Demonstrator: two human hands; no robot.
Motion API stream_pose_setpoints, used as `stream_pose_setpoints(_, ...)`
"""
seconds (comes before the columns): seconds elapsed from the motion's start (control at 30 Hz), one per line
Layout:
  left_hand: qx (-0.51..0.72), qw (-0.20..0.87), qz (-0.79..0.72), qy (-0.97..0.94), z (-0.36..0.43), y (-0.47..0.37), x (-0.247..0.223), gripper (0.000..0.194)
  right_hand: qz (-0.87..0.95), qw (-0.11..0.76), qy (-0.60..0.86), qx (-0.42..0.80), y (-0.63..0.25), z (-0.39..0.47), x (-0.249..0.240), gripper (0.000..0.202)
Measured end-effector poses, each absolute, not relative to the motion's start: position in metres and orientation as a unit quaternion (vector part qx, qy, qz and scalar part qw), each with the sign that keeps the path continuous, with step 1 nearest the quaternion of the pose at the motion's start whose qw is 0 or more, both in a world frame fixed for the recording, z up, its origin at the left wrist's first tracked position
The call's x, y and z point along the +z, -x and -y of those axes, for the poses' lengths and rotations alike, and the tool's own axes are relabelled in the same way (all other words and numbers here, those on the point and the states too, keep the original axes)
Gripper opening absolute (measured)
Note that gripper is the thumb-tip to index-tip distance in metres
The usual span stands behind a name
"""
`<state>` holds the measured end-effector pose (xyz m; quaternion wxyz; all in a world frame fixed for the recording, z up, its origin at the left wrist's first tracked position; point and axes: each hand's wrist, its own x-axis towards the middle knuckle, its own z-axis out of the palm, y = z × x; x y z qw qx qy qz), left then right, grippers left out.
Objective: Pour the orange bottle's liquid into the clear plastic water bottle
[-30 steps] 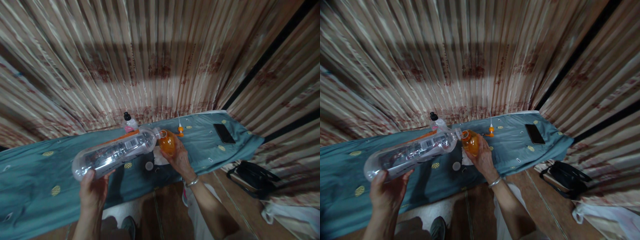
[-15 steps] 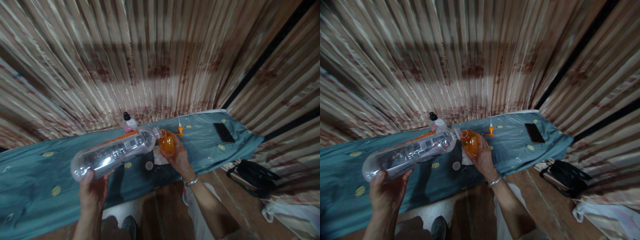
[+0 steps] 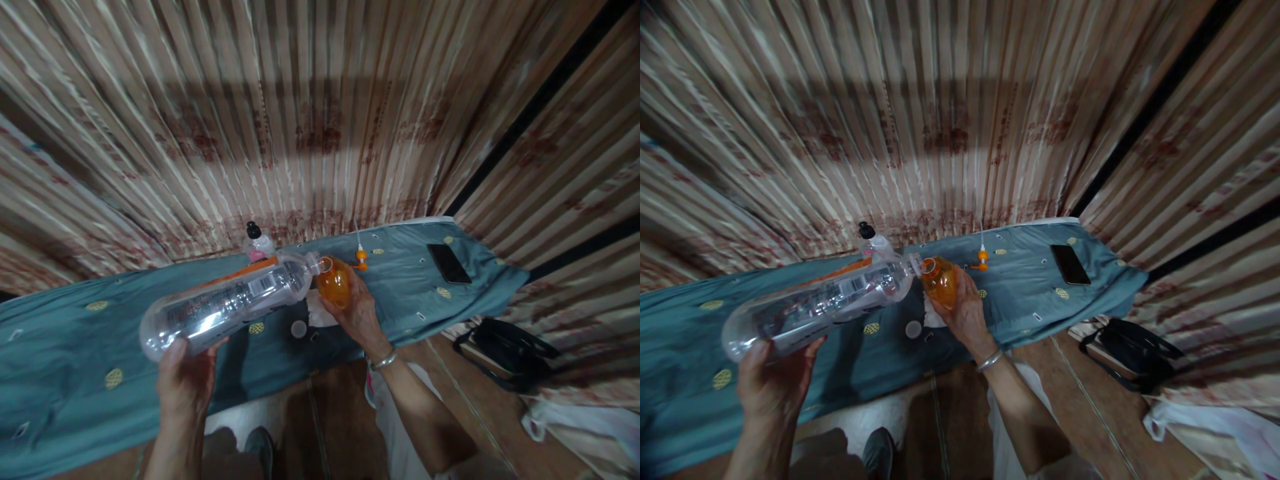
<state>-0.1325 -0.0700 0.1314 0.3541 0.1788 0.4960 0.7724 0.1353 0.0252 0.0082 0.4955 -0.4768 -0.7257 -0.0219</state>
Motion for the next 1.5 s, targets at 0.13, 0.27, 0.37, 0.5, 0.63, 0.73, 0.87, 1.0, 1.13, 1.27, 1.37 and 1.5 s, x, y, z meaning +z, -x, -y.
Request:
stream_pose_setpoints(0.13,0.778,0.348,-0.499,-0.158,0.069,0.128,0.136,0.084,0.724,0.499,0.476,-0.019,-0.135,-0.025,0.01,0.089)
stream_pose_setpoints(0.27,0.774,0.348,-0.508,-0.149,0.07,0.127,0.137,0.076,0.723,0.492,0.485,-0.019,-0.135,-0.024,0.01,0.089)
stream_pose_setpoints(0.37,0.776,0.348,-0.507,-0.139,0.07,0.126,0.136,0.07,0.724,0.49,0.486,-0.019,-0.135,-0.024,0.01,0.089)
stream_pose_setpoints(0.5,0.78,0.344,-0.505,-0.132,0.07,0.126,0.134,0.061,0.724,0.494,0.48,-0.032,-0.135,-0.025,0.011,0.089)
stream_pose_setpoints(0.63,0.781,0.341,-0.507,-0.132,0.07,0.126,0.133,0.058,0.726,0.504,0.466,-0.047,-0.135,-0.025,0.011,0.089)
stream_pose_setpoints(0.73,0.78,0.344,-0.505,-0.136,0.071,0.128,0.131,0.061,0.725,0.5,0.471,-0.038,-0.136,-0.025,0.011,0.09)
stream_pose_setpoints(0.87,0.773,0.342,-0.509,-0.161,0.072,0.131,0.127,0.063,0.724,0.5,0.475,-0.025,-0.136,-0.025,0.011,0.087)
stream_pose_setpoints(1.0,0.769,0.34,-0.508,-0.188,0.072,0.133,0.123,0.073,0.724,0.492,0.484,-0.017,-0.137,-0.025,0.012,0.088)
stream_pose_setpoints(1.13,0.768,0.346,-0.5,-0.201,0.073,0.132,0.123,0.077,0.728,0.491,0.478,-0.025,-0.138,-0.024,0.012,0.088)
stream_pose_setpoints(1.27,0.764,0.352,-0.494,-0.221,0.074,0.134,0.121,0.077,0.725,0.484,0.49,-0.001,-0.139,-0.024,0.013,0.09)
stream_pose_setpoints(1.37,0.764,0.351,-0.488,-0.235,0.075,0.135,0.12,0.072,0.724,0.487,0.488,-0.005,-0.139,-0.024,0.014,0.088)
stream_pose_setpoints(1.5,0.766,0.346,-0.489,-0.233,0.074,0.133,0.119,0.065,0.723,0.497,0.479,-0.011,-0.138,-0.024,0.015,0.086)
